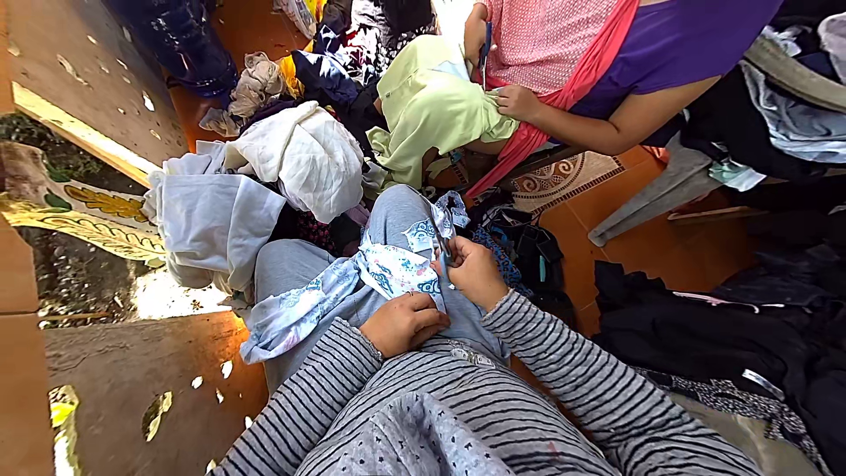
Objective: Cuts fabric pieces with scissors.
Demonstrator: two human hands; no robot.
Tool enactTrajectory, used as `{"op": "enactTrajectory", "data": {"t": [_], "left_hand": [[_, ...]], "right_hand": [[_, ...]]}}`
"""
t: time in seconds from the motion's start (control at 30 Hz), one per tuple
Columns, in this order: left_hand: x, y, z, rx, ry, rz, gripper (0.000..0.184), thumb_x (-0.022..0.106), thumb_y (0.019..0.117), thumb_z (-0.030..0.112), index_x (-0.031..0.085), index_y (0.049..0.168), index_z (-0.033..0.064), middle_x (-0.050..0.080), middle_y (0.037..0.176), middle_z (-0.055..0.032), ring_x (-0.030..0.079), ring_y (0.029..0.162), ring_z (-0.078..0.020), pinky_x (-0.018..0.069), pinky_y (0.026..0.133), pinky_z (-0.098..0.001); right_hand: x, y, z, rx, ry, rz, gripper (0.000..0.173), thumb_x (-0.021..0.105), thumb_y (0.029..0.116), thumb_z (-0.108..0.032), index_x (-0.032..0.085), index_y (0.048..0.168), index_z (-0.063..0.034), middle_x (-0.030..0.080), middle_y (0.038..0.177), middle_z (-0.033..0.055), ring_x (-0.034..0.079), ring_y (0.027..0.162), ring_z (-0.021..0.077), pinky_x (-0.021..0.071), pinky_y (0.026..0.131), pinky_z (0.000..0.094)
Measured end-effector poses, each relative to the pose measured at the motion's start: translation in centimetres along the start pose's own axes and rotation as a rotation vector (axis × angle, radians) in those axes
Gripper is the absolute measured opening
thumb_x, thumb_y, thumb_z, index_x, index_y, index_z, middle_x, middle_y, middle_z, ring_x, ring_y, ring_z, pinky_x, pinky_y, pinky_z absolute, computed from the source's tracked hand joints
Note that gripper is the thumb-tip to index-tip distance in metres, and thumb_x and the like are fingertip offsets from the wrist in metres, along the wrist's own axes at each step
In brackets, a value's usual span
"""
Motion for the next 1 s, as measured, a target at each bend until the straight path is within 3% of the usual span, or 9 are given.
{"op": "enactTrajectory", "data": {"t": [0.2, 0.3, 0.4, 0.53, 0.63, 0.7, 0.8, 0.93, 1.0], "left_hand": [[-3.2, -2.0, -0.9, -0.202, -0.074, 0.334, 0.018, 0.055, 0.1031, 0.012, 0.067, 0.102, -0.0017, 0.068, 0.097, -0.0141, 0.067, 0.093, -0.0169, 0.0551, 0.089, -0.0279], [-4.3, -3.1, -2.0, -0.346, -0.134, 0.553, 0.024, 0.045, 0.1075, 0.014, 0.059, 0.103, -0.005, 0.063, 0.089, -0.0091, 0.061, 0.08, -0.0069, 0.0535, 0.078, -0.0226], [-6.1, -3.4, -2.6, -0.408, -0.149, 0.702, 0.027, 0.037, 0.1106, 0.018, 0.054, 0.105, -0.0034, 0.057, 0.086, -0.002, 0.056, 0.075, -0.0012, 0.051, 0.071, -0.0204], [-13.2, -4.7, -1.8, -0.419, 0.015, 0.844, 0.02, 0.039, 0.1096, 0.016, 0.054, 0.111, 0.0034, 0.06, 0.093, 0.0076, 0.058, 0.081, 0.0061, 0.0524, 0.076, -0.0167], [-21.9, -8.8, -0.3, -0.467, 0.155, 1.056, 0.017, 0.039, 0.1097, 0.017, 0.053, 0.117, 0.0131, 0.059, 0.098, 0.0161, 0.059, 0.086, 0.0077, 0.0527, 0.08, -0.0179], [-26.9, -11.9, 1.4, -0.539, 0.177, 1.315, 0.018, 0.034, 0.1105, 0.016, 0.049, 0.121, 0.0144, 0.056, 0.097, 0.0155, 0.06, 0.084, 0.0055, 0.0536, 0.08, -0.0199], [-30.6, -13.8, 4.0, -0.479, 0.199, 1.606, 0.016, 0.034, 0.111, 0.013, 0.05, 0.114, 0.0164, 0.055, 0.09, 0.0125, 0.06, 0.081, 0.0007, 0.0534, 0.08, -0.0225], [-29.8, -14.2, 3.9, -0.551, 0.225, 1.585, 0.013, 0.039, 0.1105, 0.018, 0.052, 0.112, 0.0186, 0.054, 0.086, 0.0166, 0.056, 0.073, 0.0063, 0.0507, 0.071, -0.0156], [-28.9, -14.4, 2.7, -0.665, 0.373, 1.356, 0.012, 0.049, 0.1074, 0.023, 0.053, 0.113, 0.0132, 0.054, 0.088, 0.0136, 0.054, 0.073, 0.0069, 0.0488, 0.069, -0.0147]], "right_hand": [[-5.7, 2.1, 2.6, 0.052, -0.197, 0.278, 0.033, 0.074, 0.088, -0.01, 0.064, 0.113, 0.0083, 0.069, 0.099, 0.0252, 0.068, 0.089, 0.0381, 0.0531, 0.082, 0.0585], [-6.8, 2.9, 3.6, 0.041, -0.179, 0.261, 0.04, 0.079, 0.0868, -0.013, 0.06, 0.117, 0.0062, 0.068, 0.101, 0.0224, 0.066, 0.086, 0.0324, 0.0529, 0.08, 0.0518], [-3.7, 2.8, 2.7, -0.094, -0.099, 0.126, 0.044, 0.079, 0.0848, -0.013, 0.062, 0.122, 0.0039, 0.068, 0.117, 0.0224, 0.068, 0.102, 0.033, 0.0559, 0.088, 0.0497], [-1.3, 4.1, 2.3, -0.094, -0.083, 0.143, 0.028, 0.071, 0.0869, -0.005, 0.065, 0.111, 0.0069, 0.07, 0.099, 0.0226, 0.069, 0.091, 0.0335, 0.0543, 0.084, 0.0518], [-5.9, 6.4, 2.9, -0.082, 0.082, 0.281, 0.034, 0.073, 0.0885, -0.006, 0.061, 0.117, 0.0092, 0.069, 0.1, 0.0238, 0.069, 0.09, 0.0335, 0.0552, 0.084, 0.0548], [-10.4, 8.0, 3.4, -0.118, 0.236, 0.437, 0.037, 0.074, 0.0877, -0.009, 0.059, 0.117, 0.0077, 0.068, 0.097, 0.0174, 0.068, 0.084, 0.0228, 0.0581, 0.079, 0.0455], [-17.2, 9.1, 3.1, -0.198, 0.469, 0.626, 0.034, 0.074, 0.0875, -0.009, 0.055, 0.115, -0.0013, 0.062, 0.091, -0.0001, 0.063, 0.076, 0.0062, 0.0587, 0.072, 0.0301], [-24.7, 8.4, 0.5, -0.298, 0.721, 0.741, 0.023, 0.066, 0.0938, -0.006, 0.05, 0.108, -0.0154, 0.065, 0.091, -0.007, 0.068, 0.08, 0.0094, 0.0623, 0.076, 0.034], [-27.9, 6.5, -2.2, -0.322, 0.753, 0.837, 0.017, 0.057, 0.098, -0.003, 0.049, 0.11, -0.0103, 0.062, 0.093, -0.0037, 0.067, 0.082, 0.0096, 0.0613, 0.08, 0.0332]]}}
Point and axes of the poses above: each hand's wrist, its own y-axis towards the middle knuckle, its own x-axis out of the palm, z = x × y, the point moved 6 cm from there along y, towards the middle knuckle
